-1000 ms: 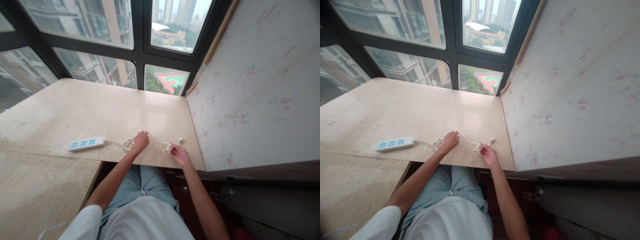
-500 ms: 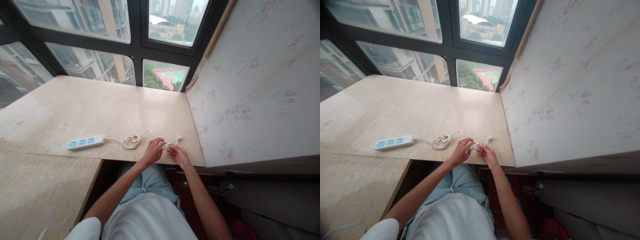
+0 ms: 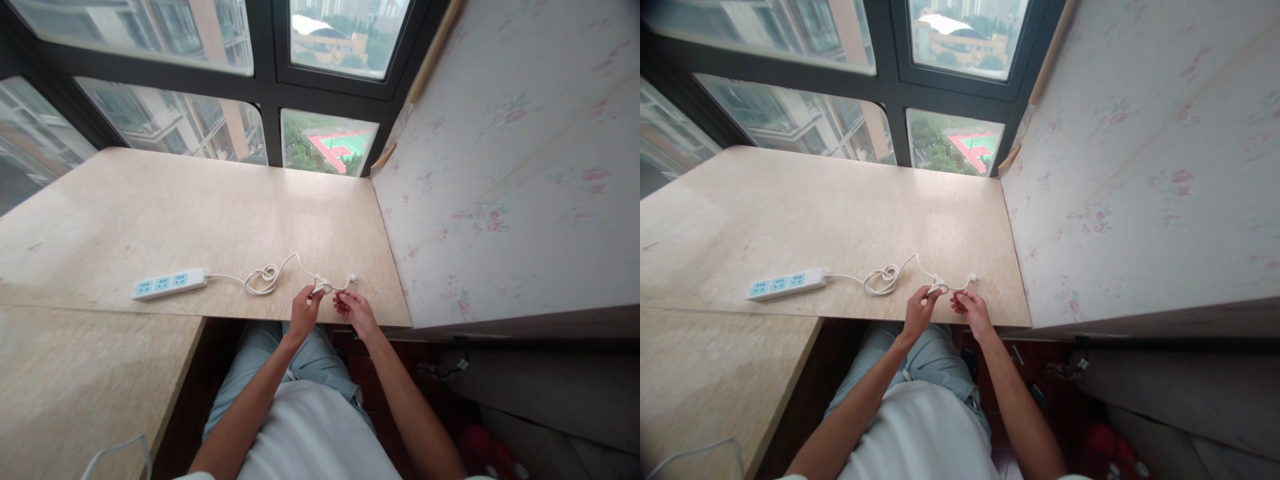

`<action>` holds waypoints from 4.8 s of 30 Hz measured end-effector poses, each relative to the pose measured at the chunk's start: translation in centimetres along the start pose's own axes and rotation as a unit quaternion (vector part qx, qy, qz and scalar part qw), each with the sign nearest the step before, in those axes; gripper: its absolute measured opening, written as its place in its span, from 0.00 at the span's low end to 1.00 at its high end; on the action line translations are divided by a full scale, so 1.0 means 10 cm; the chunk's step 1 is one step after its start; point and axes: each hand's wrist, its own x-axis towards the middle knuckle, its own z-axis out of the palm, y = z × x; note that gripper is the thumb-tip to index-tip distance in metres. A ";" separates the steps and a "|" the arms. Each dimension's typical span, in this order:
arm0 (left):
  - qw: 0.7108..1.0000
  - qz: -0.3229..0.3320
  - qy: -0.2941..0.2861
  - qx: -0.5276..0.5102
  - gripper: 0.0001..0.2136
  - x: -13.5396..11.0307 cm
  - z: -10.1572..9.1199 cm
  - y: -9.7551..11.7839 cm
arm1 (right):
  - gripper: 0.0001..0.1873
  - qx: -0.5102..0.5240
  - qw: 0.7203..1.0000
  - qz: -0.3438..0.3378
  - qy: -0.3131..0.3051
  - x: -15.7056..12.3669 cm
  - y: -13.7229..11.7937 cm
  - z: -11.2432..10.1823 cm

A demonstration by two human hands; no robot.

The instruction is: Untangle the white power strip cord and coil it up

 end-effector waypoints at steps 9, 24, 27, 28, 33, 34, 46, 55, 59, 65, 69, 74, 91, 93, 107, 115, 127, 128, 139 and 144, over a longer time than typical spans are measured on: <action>0.976 -0.023 0.010 -0.216 0.15 0.10 -0.14 -0.10 | 0.15 -0.252 0.928 -0.252 0.110 -0.10 -0.34 -0.18; 0.877 -0.120 0.011 -0.466 0.16 0.08 -0.12 0.05 | 0.12 -0.387 0.882 -0.232 -0.133 0.04 0.01 -0.18; 0.877 -0.113 0.006 -0.466 0.16 0.09 -0.13 0.06 | 0.11 -0.342 0.912 -0.191 -0.120 -0.04 -0.01 -0.18; 0.881 -0.110 0.005 -0.460 0.16 0.09 -0.13 0.06 | 0.11 -0.323 0.923 -0.172 -0.117 -0.07 -0.01 -0.18; 0.912 -0.094 0.000 -0.398 0.18 0.11 -0.16 0.02 | 0.13 -0.245 0.958 -0.111 -0.096 -0.23 -0.02 -0.18; 0.918 -0.089 -0.002 -0.387 0.18 0.11 -0.17 0.01 | 0.13 -0.246 0.958 -0.117 -0.086 -0.26 -0.03 -0.17; 0.908 -0.086 -0.027 -0.408 0.13 0.00 -0.25 0.00 | 0.04 -0.380 0.863 -0.333 0.017 -0.58 -0.47 0.18; 0.880 -0.174 0.023 -0.442 0.19 0.05 -0.31 0.23 | 0.06 -0.450 0.770 -0.453 0.003 -0.61 -0.45 0.41; 0.878 -0.195 0.042 -0.435 0.16 0.06 -0.26 0.22 | 0.07 -0.460 0.762 -0.457 0.000 -0.58 -0.40 0.46; 0.812 -0.227 -0.006 -0.537 0.15 0.04 -0.31 0.24 | 0.07 -0.448 0.782 -0.432 -0.005 -0.52 -0.29 0.58; 0.822 -0.202 -0.028 -0.531 0.14 0.06 -0.38 0.28 | 0.14 -0.432 0.829 -0.354 -0.034 -0.46 -0.21 0.56; 0.834 -0.183 -0.028 -0.520 0.11 0.09 -0.40 0.29 | 0.23 -0.399 0.876 -0.258 -0.081 -0.40 -0.22 0.43; 0.852 -0.195 -0.051 -0.484 0.18 0.05 -0.34 0.12 | 0.06 -0.540 0.684 -0.422 -0.250 0.26 -0.80 0.71; 0.890 -0.183 -0.027 -0.418 0.18 0.08 -0.35 0.06 | 0.06 -0.514 0.717 -0.423 -0.208 0.25 -0.76 0.65; 0.986 0.026 -0.006 -0.167 0.14 0.05 -0.26 -0.03 | 0.16 -0.158 0.956 -0.245 0.025 0.19 -0.30 0.38; 0.996 0.069 0.019 0.060 0.14 0.03 -0.44 0.09 | 0.15 -0.026 0.974 -0.225 0.022 0.12 -0.11 0.48; 0.958 -0.262 -0.059 -0.104 0.18 -0.09 -0.37 0.00 | 0.10 -0.277 0.863 -0.422 -0.007 -0.03 -0.18 0.46; 0.954 -0.263 -0.065 -0.130 0.18 -0.09 -0.37 -0.02 | 0.10 -0.290 0.859 -0.422 -0.006 -0.02 -0.18 0.44; 0.968 -0.196 0.041 -0.154 0.18 0.04 -0.04 -0.21 | 0.09 -0.501 0.763 -0.406 -0.039 -0.10 -0.26 0.21; 0.991 -0.129 0.027 -0.026 0.13 0.02 0.07 -0.30 | 0.09 -0.628 0.688 -0.364 -0.004 0.05 -0.27 0.39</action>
